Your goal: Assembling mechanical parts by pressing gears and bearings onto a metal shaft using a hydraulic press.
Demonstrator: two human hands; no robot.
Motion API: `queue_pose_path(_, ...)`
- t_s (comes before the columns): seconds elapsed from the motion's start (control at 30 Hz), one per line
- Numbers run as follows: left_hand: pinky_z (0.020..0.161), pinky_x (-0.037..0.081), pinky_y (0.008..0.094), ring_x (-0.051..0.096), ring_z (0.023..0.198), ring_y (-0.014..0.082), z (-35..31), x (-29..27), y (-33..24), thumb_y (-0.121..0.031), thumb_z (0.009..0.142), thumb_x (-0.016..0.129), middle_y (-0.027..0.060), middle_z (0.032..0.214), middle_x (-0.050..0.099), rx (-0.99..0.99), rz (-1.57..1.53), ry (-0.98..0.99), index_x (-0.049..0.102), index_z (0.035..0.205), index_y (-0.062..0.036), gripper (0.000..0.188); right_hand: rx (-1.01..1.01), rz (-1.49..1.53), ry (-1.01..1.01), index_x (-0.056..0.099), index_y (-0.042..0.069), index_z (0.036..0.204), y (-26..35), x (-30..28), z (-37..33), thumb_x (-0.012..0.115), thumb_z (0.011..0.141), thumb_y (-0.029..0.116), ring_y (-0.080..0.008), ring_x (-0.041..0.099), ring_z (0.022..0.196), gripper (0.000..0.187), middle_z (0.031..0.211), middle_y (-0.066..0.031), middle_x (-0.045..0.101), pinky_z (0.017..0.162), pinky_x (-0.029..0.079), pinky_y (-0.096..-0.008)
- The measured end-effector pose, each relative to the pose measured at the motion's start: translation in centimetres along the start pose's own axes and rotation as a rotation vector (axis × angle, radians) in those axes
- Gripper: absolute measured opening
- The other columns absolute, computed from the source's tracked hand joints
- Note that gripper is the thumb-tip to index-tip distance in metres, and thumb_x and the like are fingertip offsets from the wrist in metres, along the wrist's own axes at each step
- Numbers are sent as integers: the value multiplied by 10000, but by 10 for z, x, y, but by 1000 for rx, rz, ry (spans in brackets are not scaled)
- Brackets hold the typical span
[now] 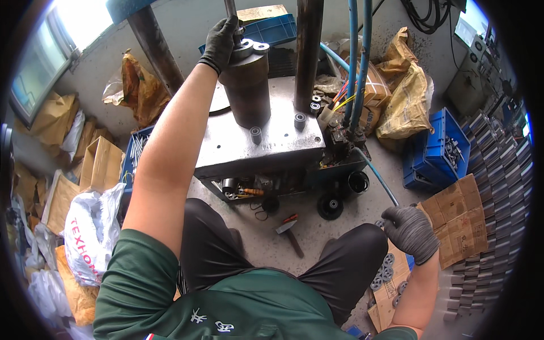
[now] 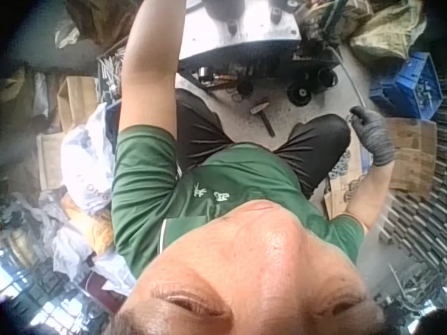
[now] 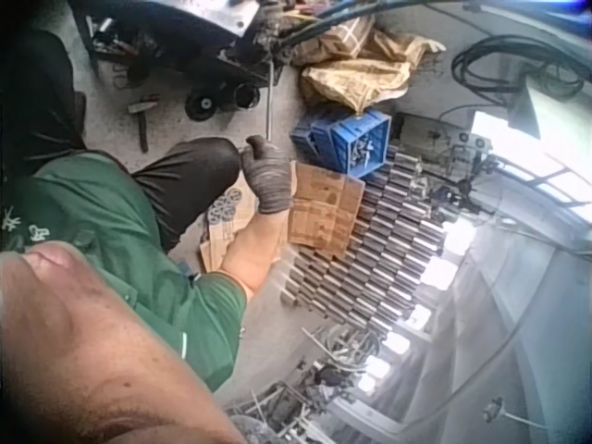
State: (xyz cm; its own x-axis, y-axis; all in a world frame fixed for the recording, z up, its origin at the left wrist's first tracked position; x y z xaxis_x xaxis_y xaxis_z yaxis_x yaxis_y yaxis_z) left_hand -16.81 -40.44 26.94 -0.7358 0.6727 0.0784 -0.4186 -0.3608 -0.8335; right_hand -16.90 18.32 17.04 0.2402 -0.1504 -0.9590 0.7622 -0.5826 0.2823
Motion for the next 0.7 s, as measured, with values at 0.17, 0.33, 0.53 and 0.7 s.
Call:
queue_pose_path(0.17, 643, 488, 273, 578, 704, 92, -5, 6, -4, -453, 1047, 644, 5, 826, 655, -36, -6, 4, 719, 1072, -38, 423, 35, 134, -52, 768, 11, 1029, -14, -5, 3, 678, 856, 154, -376, 739, 871, 241, 924, -227, 752, 818, 586, -444)
queue_pose_path(0.33, 681, 500, 275, 594, 754, 99, -8, 4, -3, -442, 1051, 639, 19, 875, 677, -61, -31, 1, 716, 1085, -28, 423, 4, 333, -156, 729, -32, 1072, -24, -20, 12, 659, 852, 43, -360, 736, 875, 243, 947, -211, 743, 841, 583, -408)
queue_pose_path(0.53, 725, 522, 284, 624, 806, 123, -8, 2, -6, -431, 1051, 630, 33, 910, 696, -59, 29, -9, 719, 1090, -24, 418, 40, 164, 117, 735, -27, 1111, -20, -7, 10, 658, 854, 28, -351, 739, 917, 273, 995, -214, 741, 844, 583, -392)
queue_pose_path(0.7, 741, 521, 292, 622, 817, 128, -7, 4, -7, -425, 1047, 625, 38, 907, 696, -36, 70, -1, 725, 1065, -21, 417, 33, 345, -54, 755, -8, 1106, -24, -17, 8, 659, 867, 81, -375, 739, 936, 273, 998, -232, 750, 869, 584, -423)
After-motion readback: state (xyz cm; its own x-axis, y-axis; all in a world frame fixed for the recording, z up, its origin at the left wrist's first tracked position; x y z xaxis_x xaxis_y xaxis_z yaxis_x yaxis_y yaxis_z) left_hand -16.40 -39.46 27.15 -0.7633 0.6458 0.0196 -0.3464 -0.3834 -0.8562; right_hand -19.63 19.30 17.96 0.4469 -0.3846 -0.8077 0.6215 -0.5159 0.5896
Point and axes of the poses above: each hand's wrist, its own z-axis towards the middle knuckle, its own x-axis out of the palm, y = z × x, the point moved 8 cm from there along z, towards the middle knuckle
